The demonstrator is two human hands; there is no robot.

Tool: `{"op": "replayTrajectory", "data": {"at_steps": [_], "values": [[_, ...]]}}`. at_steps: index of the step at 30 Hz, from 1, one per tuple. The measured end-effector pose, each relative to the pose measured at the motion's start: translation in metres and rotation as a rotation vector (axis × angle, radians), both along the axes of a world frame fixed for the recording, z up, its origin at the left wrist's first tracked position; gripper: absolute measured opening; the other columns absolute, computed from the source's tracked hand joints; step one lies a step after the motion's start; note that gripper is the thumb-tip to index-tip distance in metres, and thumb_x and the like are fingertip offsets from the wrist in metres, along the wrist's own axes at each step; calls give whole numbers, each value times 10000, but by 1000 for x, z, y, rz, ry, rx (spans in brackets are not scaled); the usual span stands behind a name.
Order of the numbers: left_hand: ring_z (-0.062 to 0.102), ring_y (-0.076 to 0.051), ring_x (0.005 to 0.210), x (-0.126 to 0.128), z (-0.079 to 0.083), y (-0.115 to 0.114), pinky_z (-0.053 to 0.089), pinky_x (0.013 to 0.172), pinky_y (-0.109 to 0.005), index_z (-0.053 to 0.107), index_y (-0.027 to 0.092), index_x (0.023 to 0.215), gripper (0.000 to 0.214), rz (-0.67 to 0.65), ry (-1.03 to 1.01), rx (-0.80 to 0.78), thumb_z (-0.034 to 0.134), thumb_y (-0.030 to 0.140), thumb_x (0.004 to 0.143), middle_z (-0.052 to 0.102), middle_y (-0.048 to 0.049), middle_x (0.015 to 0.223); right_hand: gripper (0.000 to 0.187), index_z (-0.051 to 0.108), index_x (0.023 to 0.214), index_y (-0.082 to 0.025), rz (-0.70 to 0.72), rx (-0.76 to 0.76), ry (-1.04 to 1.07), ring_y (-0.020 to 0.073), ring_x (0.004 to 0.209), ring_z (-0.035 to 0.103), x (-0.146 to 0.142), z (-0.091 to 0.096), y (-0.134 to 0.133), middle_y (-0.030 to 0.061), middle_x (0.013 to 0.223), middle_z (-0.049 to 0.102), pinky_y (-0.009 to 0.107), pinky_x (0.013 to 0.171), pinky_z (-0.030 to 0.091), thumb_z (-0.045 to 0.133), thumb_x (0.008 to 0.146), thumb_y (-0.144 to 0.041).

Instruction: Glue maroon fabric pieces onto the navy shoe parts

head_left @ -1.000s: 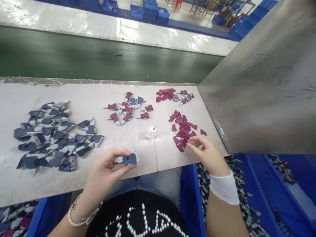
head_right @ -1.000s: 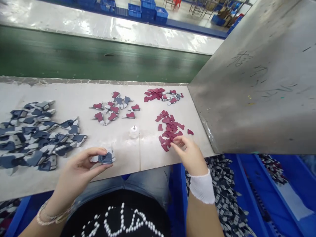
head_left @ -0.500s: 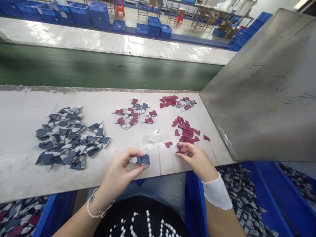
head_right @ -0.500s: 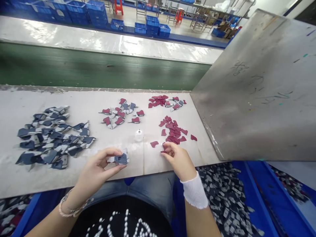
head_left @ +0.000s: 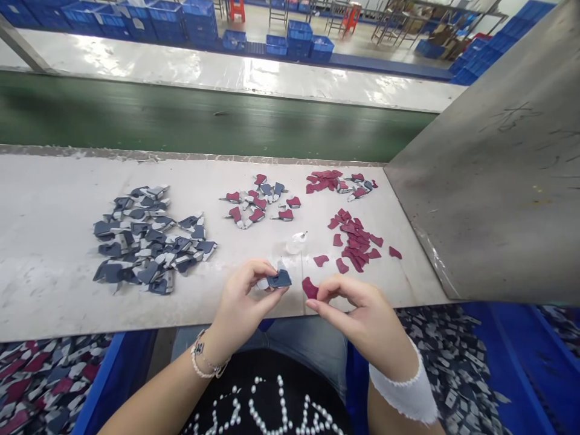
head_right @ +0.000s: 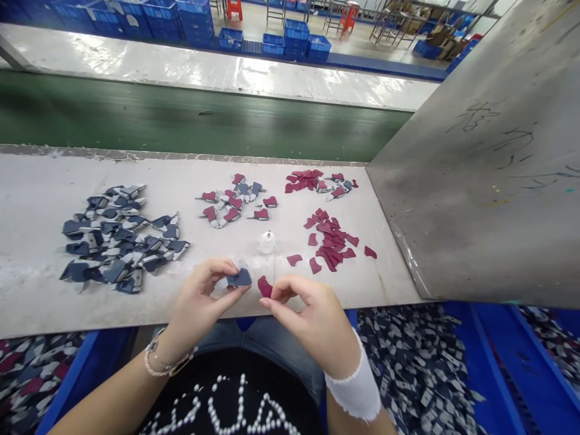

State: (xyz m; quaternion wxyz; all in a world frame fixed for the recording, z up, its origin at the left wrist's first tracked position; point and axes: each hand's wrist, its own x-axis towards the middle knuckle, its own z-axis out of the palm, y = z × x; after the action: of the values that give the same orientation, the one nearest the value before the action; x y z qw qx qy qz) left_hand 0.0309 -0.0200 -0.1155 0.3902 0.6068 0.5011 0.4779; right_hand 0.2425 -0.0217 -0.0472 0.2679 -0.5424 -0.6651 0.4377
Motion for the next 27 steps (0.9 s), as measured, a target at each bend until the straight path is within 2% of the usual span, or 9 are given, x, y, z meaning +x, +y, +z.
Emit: {"op": "replayTrajectory", "data": {"at_steps": [3,6,9,12,16,20,22,27], "values": [[665,-140,951,2,0,0,570,864,-266,617,228,973,204,3,-7,21,747,154,835,652,-8,991,107,585,840,-244,-5,67,35,128,759,630,-10,1,0,-44,791,640,227,708,501,639,925,-207],[662,-147,959,1,0,-1,565,847,-266,613,228,975,197,5,-1,33,735,153,840,653,-11,994,116,597,964,-266,20,35,99,126,835,658,-14,3,2,-45,882,661,214,730,521,669,911,-191],[660,-157,964,-1,0,-2,560,832,-275,610,231,977,207,11,30,51,717,124,835,655,-14,1002,73,671,940,-265,93,-9,107,130,826,674,-15,6,6,-42,876,711,227,733,532,673,922,-194],[654,-165,972,-2,0,-3,556,828,-285,607,233,988,251,16,61,82,695,69,819,652,-18,1015,141,737,974,-272,145,-29,89,144,853,690,-18,7,10,-28,923,757,257,757,537,628,956,-186],[651,-168,942,-2,2,-4,550,801,-285,609,226,990,293,15,99,149,713,37,793,656,-19,991,157,737,1035,-268,112,-69,94,154,885,705,-23,4,13,-19,968,768,272,782,551,647,946,-175],[656,-167,939,-2,6,-5,554,788,-272,616,219,1005,311,1,130,198,721,23,788,667,-24,991,49,675,909,-238,33,-69,127,144,807,698,-24,3,15,-31,851,731,253,720,551,701,909,-196],[661,-167,942,-2,8,-5,563,792,-272,619,217,1003,287,-9,134,211,725,41,803,671,-27,992,86,661,840,-231,31,-46,90,139,764,683,-24,4,17,-35,806,717,250,694,535,697,911,-198],[675,-170,921,-3,14,-7,583,787,-283,621,219,1003,238,-33,154,233,764,133,833,681,-29,968,90,671,816,-216,41,-61,36,153,731,674,-23,8,21,-18,781,718,265,656,522,711,893,-191]]}}
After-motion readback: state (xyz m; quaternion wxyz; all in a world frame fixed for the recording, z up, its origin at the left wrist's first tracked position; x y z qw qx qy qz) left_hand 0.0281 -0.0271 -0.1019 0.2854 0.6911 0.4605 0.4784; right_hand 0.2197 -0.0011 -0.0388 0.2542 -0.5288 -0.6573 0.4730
